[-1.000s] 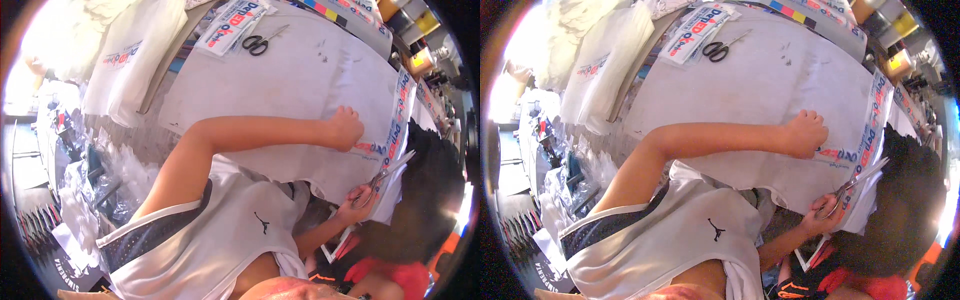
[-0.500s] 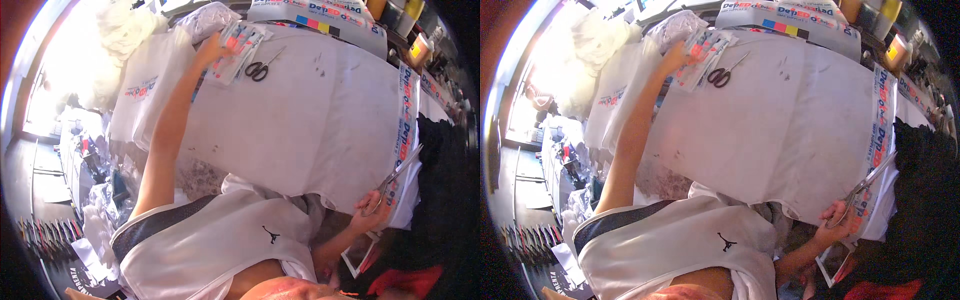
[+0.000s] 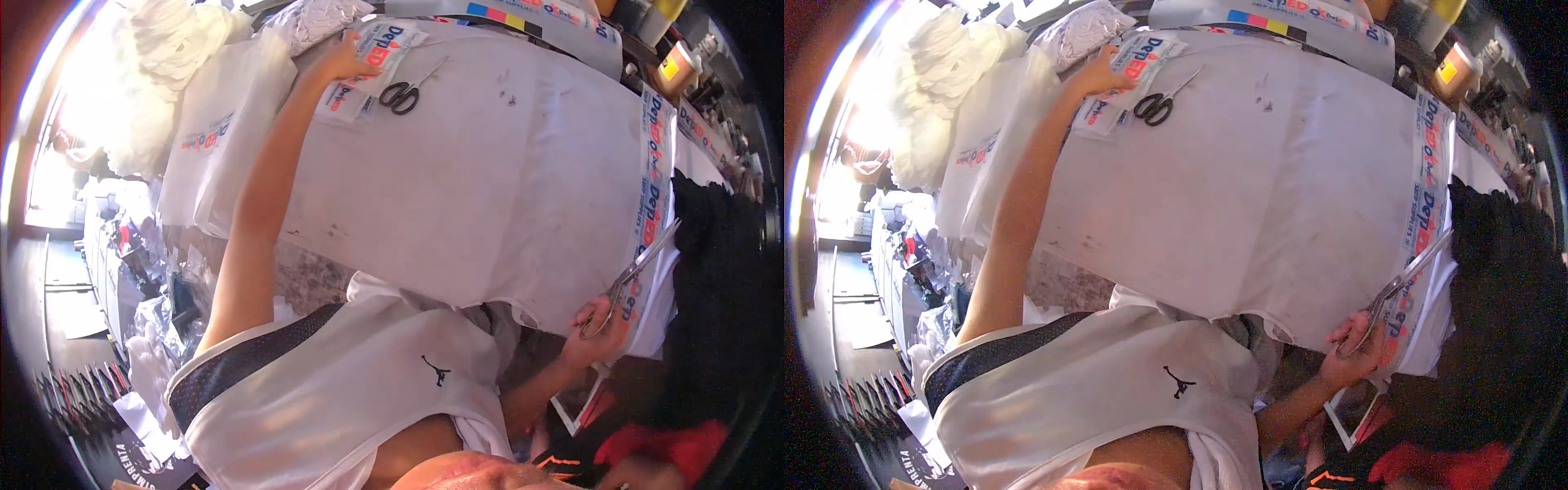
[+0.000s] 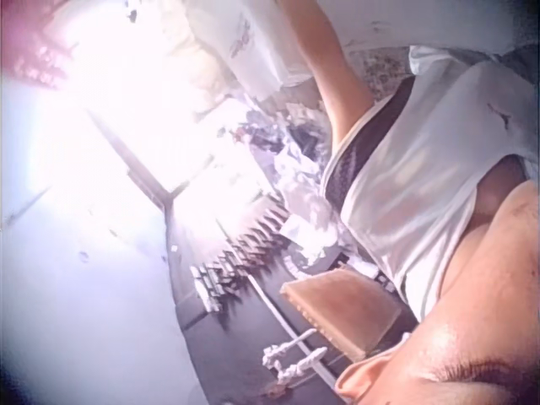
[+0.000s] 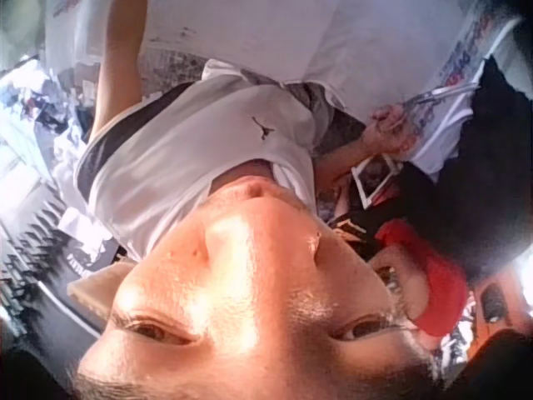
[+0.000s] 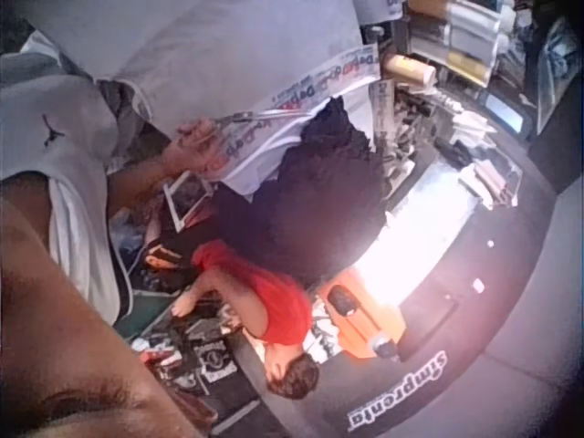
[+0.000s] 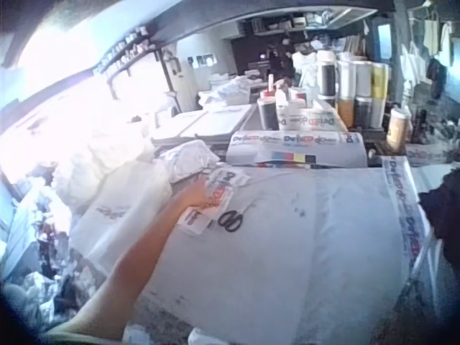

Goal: The person cuts a strip of printed stickers with scissors and places them in a stack.

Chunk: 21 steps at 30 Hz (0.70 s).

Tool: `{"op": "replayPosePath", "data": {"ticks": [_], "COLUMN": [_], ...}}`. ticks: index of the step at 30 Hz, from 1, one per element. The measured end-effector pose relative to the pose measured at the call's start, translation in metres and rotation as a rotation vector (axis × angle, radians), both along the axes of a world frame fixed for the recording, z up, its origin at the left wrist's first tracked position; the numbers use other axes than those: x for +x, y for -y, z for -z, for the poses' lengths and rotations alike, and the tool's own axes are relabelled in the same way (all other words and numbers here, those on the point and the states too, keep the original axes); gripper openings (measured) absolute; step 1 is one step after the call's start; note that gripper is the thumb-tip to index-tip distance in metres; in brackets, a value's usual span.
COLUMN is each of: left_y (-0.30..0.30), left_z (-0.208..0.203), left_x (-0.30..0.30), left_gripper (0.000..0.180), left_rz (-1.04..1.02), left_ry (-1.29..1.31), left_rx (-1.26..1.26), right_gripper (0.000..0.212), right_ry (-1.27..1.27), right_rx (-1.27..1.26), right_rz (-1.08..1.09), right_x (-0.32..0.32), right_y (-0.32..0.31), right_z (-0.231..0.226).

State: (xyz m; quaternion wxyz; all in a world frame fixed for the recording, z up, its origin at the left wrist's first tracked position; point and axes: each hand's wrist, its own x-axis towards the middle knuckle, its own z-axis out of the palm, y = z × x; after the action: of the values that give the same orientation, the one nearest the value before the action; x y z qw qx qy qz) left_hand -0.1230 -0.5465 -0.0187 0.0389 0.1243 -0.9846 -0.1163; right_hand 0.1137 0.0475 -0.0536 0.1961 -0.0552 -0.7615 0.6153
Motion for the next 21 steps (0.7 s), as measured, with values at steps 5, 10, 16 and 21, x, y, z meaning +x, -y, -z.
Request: {"op": "replayPosePath", "data": {"ticks": [5, 10, 16, 21], "left_y": [0.015, 0.005, -0.036, -0.018], "left_z": [-0.005, -0.014, -0.019, -0.002], "left_x": [0.017, 0.007, 0.001, 0.006], "left_gripper": [0.065, 0.070, 0.115, 0.107], "left_rz": [0.140, 0.184, 0.024, -0.013], "left_ry": [0.056, 0.155, 0.249, 0.141], "left_rx": [-0.082, 0.156, -0.056, 0.018], "right_gripper": [0.036, 0.034, 0.031, 0.028], "right_ry": [0.050, 0.077, 0.042, 0.061], "right_rx": [0.017, -0.074, -0.066, -0.080], "right_rz": [0.013, 0.029, 0.071, 0.013], "right_x": [0.001, 0.000, 0.002, 0.002], "right_y": [0.004, 0.007, 0.005, 0.008], "right_z": [-0.005, -0.006, -0.005, -0.007]}}
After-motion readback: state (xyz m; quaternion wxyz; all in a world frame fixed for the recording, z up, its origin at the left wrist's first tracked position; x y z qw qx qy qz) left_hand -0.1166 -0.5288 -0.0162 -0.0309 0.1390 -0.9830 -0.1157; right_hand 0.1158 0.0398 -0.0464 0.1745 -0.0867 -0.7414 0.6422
